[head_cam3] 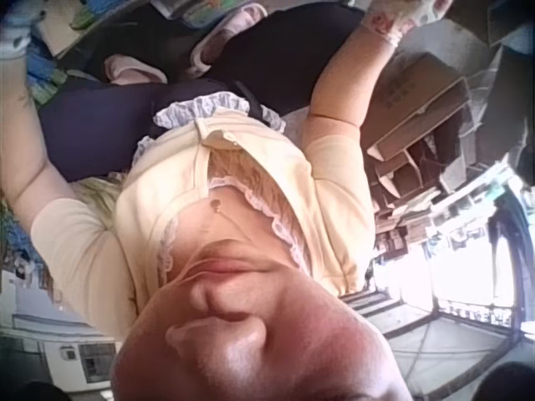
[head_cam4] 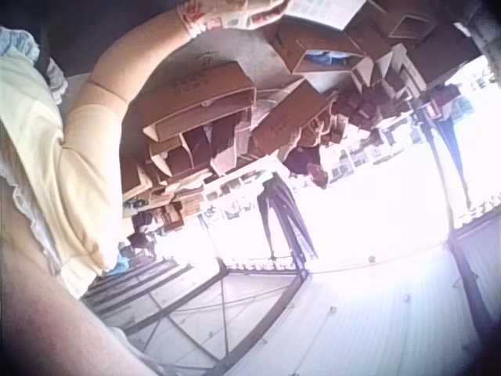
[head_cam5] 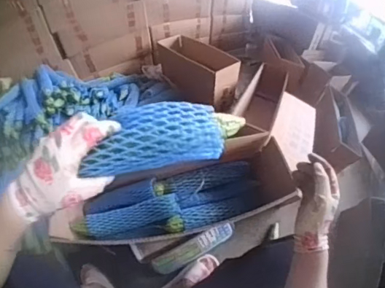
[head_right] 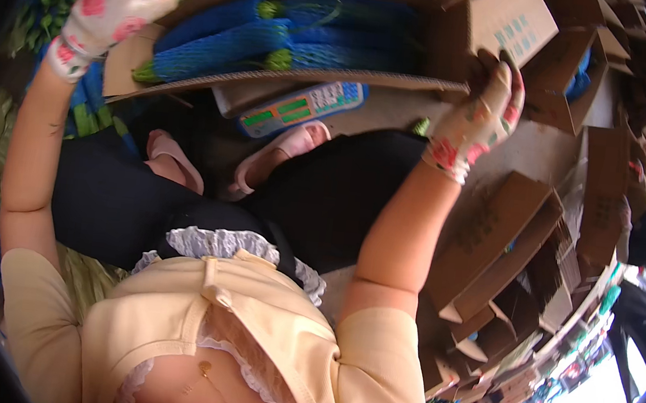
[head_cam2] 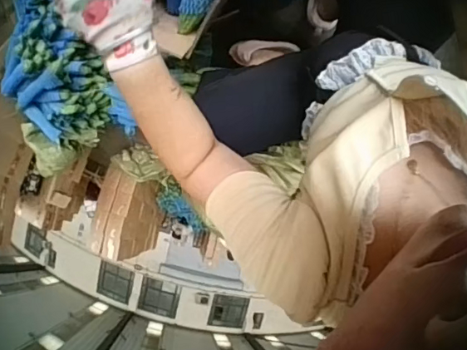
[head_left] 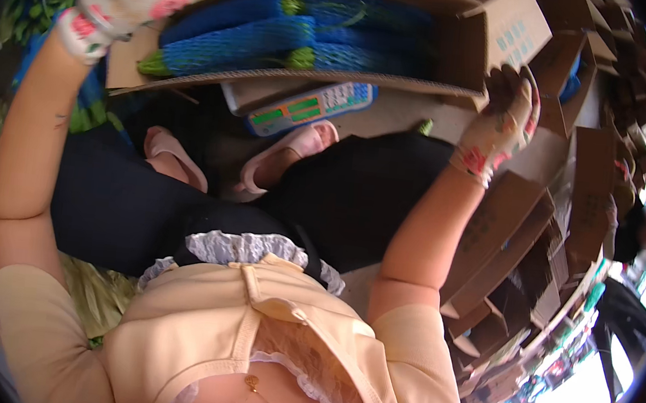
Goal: Packing bitter melons into cardboard boxes and weighing them.
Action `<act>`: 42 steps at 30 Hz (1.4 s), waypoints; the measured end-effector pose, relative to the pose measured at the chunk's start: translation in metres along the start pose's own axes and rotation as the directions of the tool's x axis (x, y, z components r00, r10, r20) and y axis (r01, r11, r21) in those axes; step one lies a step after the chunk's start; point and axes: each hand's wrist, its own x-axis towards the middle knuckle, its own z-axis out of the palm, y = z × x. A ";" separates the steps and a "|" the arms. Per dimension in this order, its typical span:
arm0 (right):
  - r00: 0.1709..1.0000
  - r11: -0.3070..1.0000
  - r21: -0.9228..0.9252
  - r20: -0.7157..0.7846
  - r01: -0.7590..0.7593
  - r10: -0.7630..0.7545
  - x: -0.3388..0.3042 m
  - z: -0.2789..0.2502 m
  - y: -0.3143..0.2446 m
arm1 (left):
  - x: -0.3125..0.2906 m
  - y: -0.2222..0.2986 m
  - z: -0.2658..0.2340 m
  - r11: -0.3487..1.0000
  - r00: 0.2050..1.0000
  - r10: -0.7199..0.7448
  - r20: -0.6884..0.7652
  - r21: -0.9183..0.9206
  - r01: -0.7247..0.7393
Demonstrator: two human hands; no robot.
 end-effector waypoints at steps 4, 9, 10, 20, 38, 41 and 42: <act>0.999 0.997 -0.073 -0.023 -0.026 0.024 -0.002 -0.008 -0.006 | -0.054 -0.049 -0.046 0.944 0.936 -0.303 -0.178 0.080 0.321; 0.997 0.995 -0.093 0.074 0.022 -0.015 -0.011 0.012 -0.009 | -0.218 -0.156 -0.050 0.566 0.545 -0.821 -0.169 -0.359 0.742; 0.997 0.992 -0.125 0.079 0.034 -0.024 -0.012 0.016 -0.012 | -0.245 -0.150 -0.036 0.445 0.438 -0.891 -0.122 -0.436 0.783; 0.952 0.861 -0.419 0.220 0.289 -0.213 -0.023 0.034 -0.006 | -0.450 -0.076 0.128 -0.217 -0.140 -0.972 0.190 -0.490 0.844; 0.978 0.782 -0.600 0.199 0.167 -0.056 -0.045 0.083 -0.006 | -0.635 -0.109 0.171 -0.753 -0.754 -0.657 0.017 0.035 0.657; 0.966 0.788 -0.580 0.249 0.206 -0.069 -0.044 0.084 -0.011 | -0.620 -0.082 0.157 -0.423 -0.663 -0.726 -0.183 -0.641 0.640; 0.958 0.788 -0.572 0.276 0.226 -0.074 -0.046 0.080 -0.014 | -0.612 -0.067 0.149 -0.374 -0.654 -0.740 -0.158 -0.711 0.595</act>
